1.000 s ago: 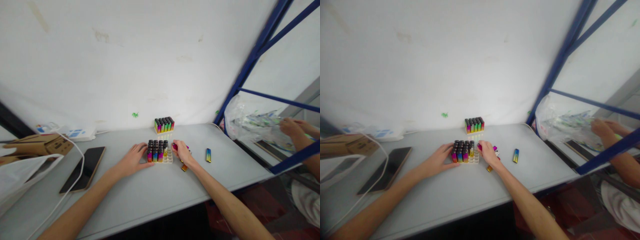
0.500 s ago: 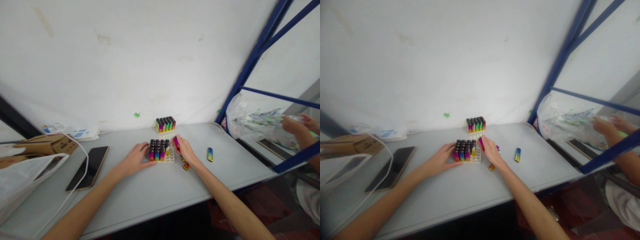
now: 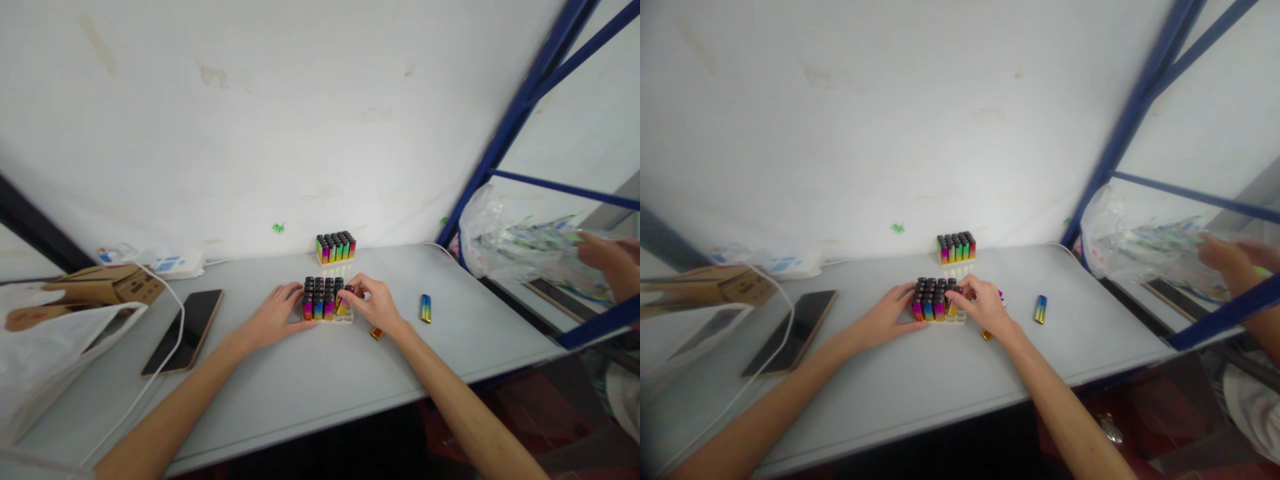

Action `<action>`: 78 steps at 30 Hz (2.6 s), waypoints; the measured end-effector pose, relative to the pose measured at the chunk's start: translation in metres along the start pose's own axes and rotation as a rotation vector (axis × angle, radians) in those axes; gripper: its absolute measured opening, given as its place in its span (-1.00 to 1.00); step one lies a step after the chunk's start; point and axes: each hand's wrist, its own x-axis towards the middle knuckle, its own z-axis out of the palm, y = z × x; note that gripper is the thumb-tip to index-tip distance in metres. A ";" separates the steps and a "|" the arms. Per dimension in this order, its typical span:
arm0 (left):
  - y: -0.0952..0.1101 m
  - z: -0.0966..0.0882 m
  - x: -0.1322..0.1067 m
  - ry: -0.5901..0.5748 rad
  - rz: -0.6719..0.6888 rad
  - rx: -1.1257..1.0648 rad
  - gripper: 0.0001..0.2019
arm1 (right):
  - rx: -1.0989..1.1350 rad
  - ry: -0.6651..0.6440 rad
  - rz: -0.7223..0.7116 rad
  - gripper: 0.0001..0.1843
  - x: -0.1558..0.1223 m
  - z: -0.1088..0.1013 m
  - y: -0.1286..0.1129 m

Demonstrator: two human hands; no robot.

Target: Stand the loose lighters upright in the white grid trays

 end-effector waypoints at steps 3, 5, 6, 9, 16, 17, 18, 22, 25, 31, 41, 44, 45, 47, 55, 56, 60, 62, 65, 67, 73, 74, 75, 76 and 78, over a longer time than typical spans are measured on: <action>-0.001 0.001 0.000 -0.006 -0.010 0.005 -0.22 | -0.024 -0.054 0.006 -0.47 0.000 0.000 0.004; -0.001 0.001 0.000 0.001 -0.012 0.002 -0.22 | -0.036 -0.095 -0.003 -0.44 0.001 0.000 0.006; -0.001 0.001 -0.001 0.005 -0.010 0.000 -0.22 | -0.039 -0.111 -0.010 -0.43 0.002 -0.001 0.007; -0.002 0.001 -0.001 0.008 0.000 -0.006 -0.22 | -0.038 -0.150 -0.026 -0.42 0.004 -0.002 0.010; -0.002 0.001 -0.001 0.016 0.001 0.004 -0.27 | -0.057 -0.244 -0.040 -0.38 0.006 -0.012 0.010; -0.002 0.001 -0.001 0.012 0.000 0.007 -0.26 | -0.081 -0.251 -0.047 -0.38 0.007 -0.012 0.009; -0.002 0.001 -0.001 0.007 -0.001 0.009 -0.26 | -0.109 -0.250 -0.052 -0.38 0.007 -0.010 0.009; -0.003 0.001 0.000 0.004 -0.001 0.011 -0.24 | -0.211 -0.200 -0.034 -0.37 0.009 -0.003 0.006; -0.003 0.000 0.000 -0.001 0.003 0.019 -0.25 | -0.228 -0.143 0.009 -0.32 0.010 -0.010 0.007; -0.004 0.000 0.000 -0.003 -0.003 0.014 -0.26 | -0.407 0.198 0.124 -0.33 0.011 -0.054 0.030; -0.002 -0.002 0.001 0.002 0.015 0.016 -0.28 | -0.606 0.326 0.187 -0.63 0.000 -0.099 0.047; -0.003 -0.001 0.001 0.015 0.024 0.029 -0.27 | -0.633 0.408 0.225 -0.71 -0.014 -0.124 0.051; -0.003 0.000 0.001 0.017 0.025 0.034 -0.26 | -0.649 0.416 0.252 -0.72 -0.020 -0.131 0.054; -0.004 0.001 0.001 0.015 0.024 0.040 -0.25 | -0.694 0.372 0.314 -0.73 -0.034 -0.142 0.062; -0.008 0.003 0.001 0.029 0.020 0.025 -0.27 | -0.806 -0.045 0.512 -0.61 -0.070 -0.110 0.081; -0.008 0.003 0.001 0.024 0.018 0.028 -0.27 | -0.785 -0.044 0.485 -0.61 -0.068 -0.102 0.080; -0.006 0.001 0.001 0.008 0.004 0.037 -0.26 | -0.616 -0.007 0.335 -0.66 -0.044 -0.082 0.075; -0.005 0.001 0.000 0.012 0.009 0.033 -0.27 | -0.463 0.028 0.305 -0.75 -0.028 -0.078 0.070; -0.004 0.001 0.000 0.015 0.006 0.028 -0.27 | -0.060 0.077 0.328 -0.75 -0.003 -0.070 0.056; -0.003 0.001 0.000 0.016 -0.003 0.024 -0.27 | 0.216 0.089 0.331 -0.64 0.013 -0.060 0.043; -0.002 0.000 0.000 0.002 -0.008 0.039 -0.26 | 0.469 0.150 0.372 -0.40 0.039 -0.015 0.017; -0.002 0.000 0.000 0.001 -0.001 0.044 -0.26 | 0.437 0.196 0.358 -0.38 0.038 -0.008 0.016; -0.002 0.000 0.000 0.002 0.007 0.049 -0.27 | 0.393 0.236 0.337 -0.36 0.035 -0.003 0.016; -0.002 0.000 0.000 0.003 0.012 0.052 -0.27 | 0.341 0.266 0.313 -0.36 0.032 0.002 0.015; -0.003 0.000 0.000 -0.002 0.015 0.050 -0.26 | 0.235 0.288 0.269 -0.36 0.023 0.006 0.015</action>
